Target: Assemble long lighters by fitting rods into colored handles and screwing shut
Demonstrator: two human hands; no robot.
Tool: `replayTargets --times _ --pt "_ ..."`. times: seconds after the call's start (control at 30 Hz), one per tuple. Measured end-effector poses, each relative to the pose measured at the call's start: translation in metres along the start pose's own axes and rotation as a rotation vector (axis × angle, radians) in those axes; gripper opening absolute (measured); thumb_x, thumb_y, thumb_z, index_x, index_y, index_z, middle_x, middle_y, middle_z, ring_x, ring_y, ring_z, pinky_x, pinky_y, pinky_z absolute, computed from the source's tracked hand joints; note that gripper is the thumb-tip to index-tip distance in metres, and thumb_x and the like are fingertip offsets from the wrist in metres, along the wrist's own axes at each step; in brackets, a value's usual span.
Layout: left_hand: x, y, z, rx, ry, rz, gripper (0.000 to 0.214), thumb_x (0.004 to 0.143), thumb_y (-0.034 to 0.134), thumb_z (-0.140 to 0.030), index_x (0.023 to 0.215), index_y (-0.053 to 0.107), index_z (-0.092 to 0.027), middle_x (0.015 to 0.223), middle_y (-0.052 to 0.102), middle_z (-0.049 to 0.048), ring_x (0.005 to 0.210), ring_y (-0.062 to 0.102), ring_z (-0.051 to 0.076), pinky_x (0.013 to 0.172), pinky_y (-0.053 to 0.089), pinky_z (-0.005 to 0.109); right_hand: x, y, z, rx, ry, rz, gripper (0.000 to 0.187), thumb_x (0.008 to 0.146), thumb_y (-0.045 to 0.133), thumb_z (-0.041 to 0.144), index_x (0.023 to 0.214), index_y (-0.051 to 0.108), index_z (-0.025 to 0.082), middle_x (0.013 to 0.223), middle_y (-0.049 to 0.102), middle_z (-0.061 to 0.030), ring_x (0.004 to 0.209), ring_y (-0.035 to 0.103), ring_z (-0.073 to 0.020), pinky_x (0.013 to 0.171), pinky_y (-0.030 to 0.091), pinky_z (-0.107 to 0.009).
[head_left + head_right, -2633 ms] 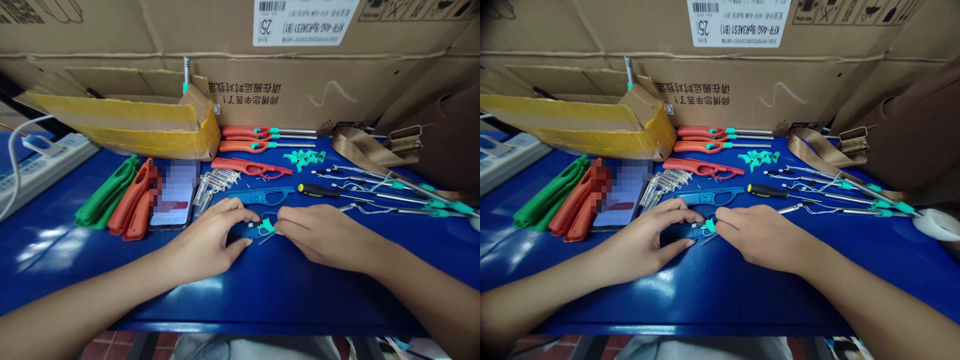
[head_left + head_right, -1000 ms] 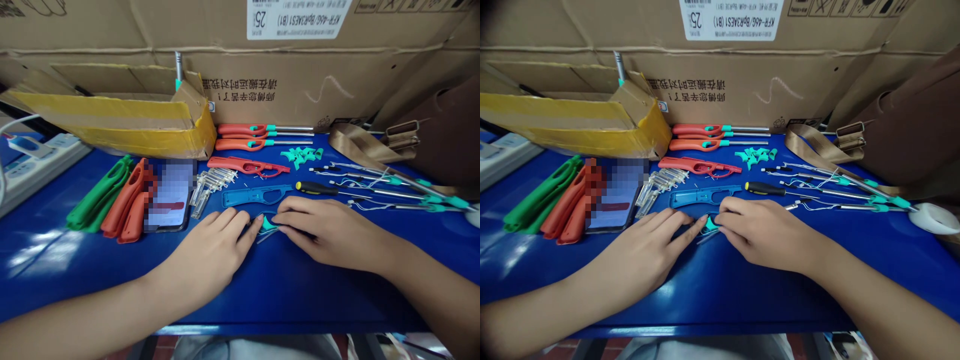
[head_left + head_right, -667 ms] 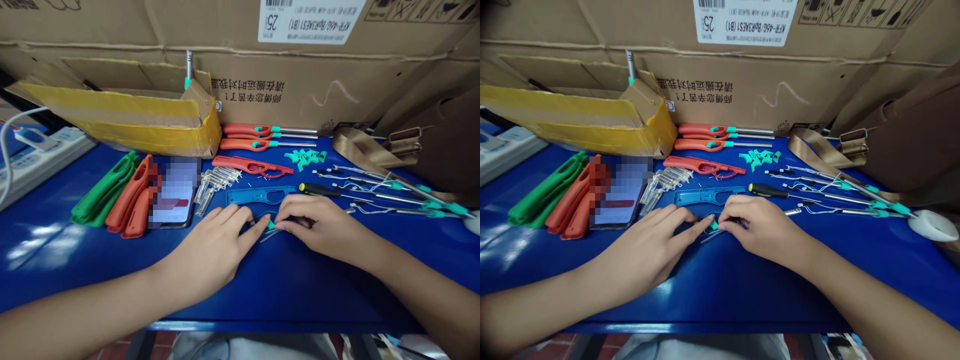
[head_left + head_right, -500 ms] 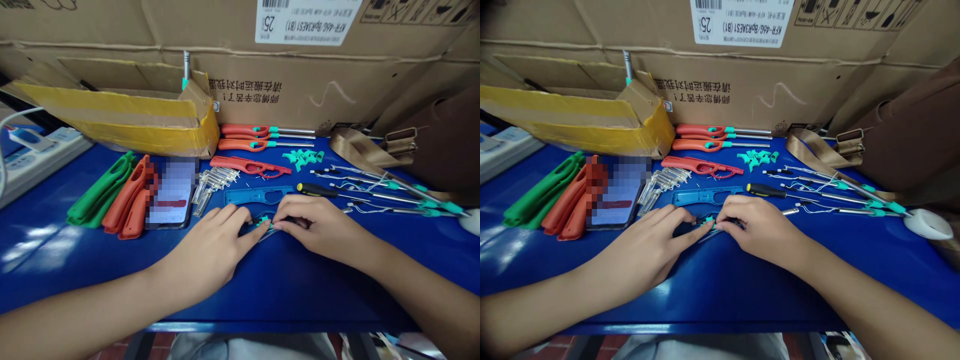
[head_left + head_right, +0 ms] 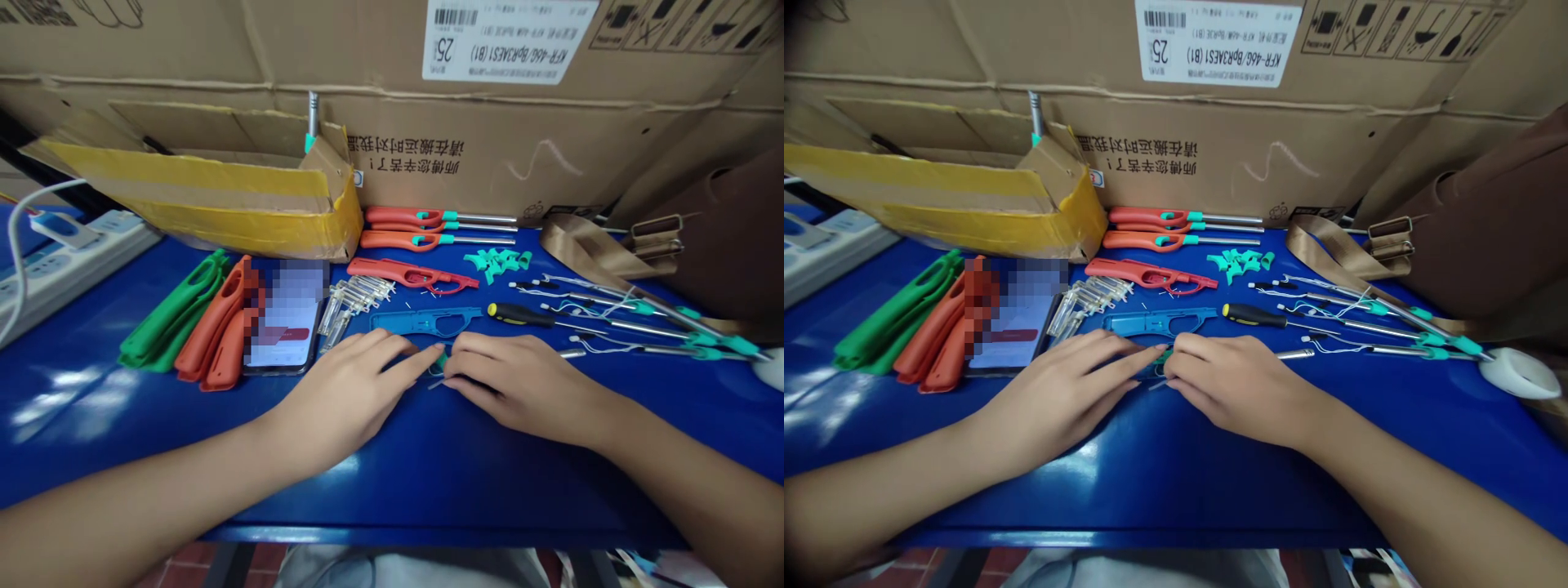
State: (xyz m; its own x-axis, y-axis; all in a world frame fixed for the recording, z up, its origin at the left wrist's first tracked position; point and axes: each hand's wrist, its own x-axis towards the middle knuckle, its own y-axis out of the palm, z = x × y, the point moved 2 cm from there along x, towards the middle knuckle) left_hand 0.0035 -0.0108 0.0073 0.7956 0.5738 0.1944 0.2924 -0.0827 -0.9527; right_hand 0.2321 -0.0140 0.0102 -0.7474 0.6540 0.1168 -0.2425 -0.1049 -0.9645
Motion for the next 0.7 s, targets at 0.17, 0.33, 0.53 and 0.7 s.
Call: replayTargets --times 0.17,0.33,0.53,0.7 --pt "0.005 -0.021 0.014 -0.031 -0.097 -0.108 0.031 0.104 0.055 -0.032 0.130 0.062 -0.017 0.122 0.068 0.0088 0.111 0.062 0.025 0.098 0.053 0.041 0.001 0.000 -0.002 0.045 0.044 0.038 0.018 0.106 0.046 0.027 0.103 0.064 0.023 0.094 0.067 -0.0010 0.082 0.065 -0.0172 0.066 0.043 -0.030" --pt "0.004 -0.045 0.040 0.444 -0.497 -0.058 0.023 0.098 0.059 -0.033 0.103 0.068 -0.013 0.102 0.070 0.0131 0.099 0.067 0.035 0.084 0.056 0.047 0.001 0.001 -0.004 0.147 0.085 0.008 0.017 0.105 0.049 0.026 0.103 0.065 0.022 0.091 0.066 -0.0012 0.077 0.065 -0.0164 0.065 0.044 -0.029" --pt "0.001 -0.046 0.047 0.492 -0.665 0.118 0.028 0.100 0.054 -0.037 0.103 0.065 -0.011 0.104 0.070 0.0150 0.101 0.070 0.036 0.083 0.058 0.046 0.000 0.000 -0.003 0.257 0.138 -0.028 0.010 0.104 0.052 0.025 0.098 0.060 0.022 0.087 0.062 0.0007 0.073 0.059 -0.0134 0.066 0.042 -0.027" --pt "-0.001 -0.043 0.050 0.420 -0.655 0.170 0.028 0.104 0.045 -0.032 0.098 0.065 -0.013 0.103 0.070 0.0142 0.102 0.070 0.035 0.089 0.057 0.047 0.003 -0.003 -0.001 0.310 0.159 -0.087 0.008 0.100 0.055 0.020 0.093 0.057 0.022 0.081 0.056 0.0023 0.068 0.052 -0.0111 0.062 0.039 -0.025"
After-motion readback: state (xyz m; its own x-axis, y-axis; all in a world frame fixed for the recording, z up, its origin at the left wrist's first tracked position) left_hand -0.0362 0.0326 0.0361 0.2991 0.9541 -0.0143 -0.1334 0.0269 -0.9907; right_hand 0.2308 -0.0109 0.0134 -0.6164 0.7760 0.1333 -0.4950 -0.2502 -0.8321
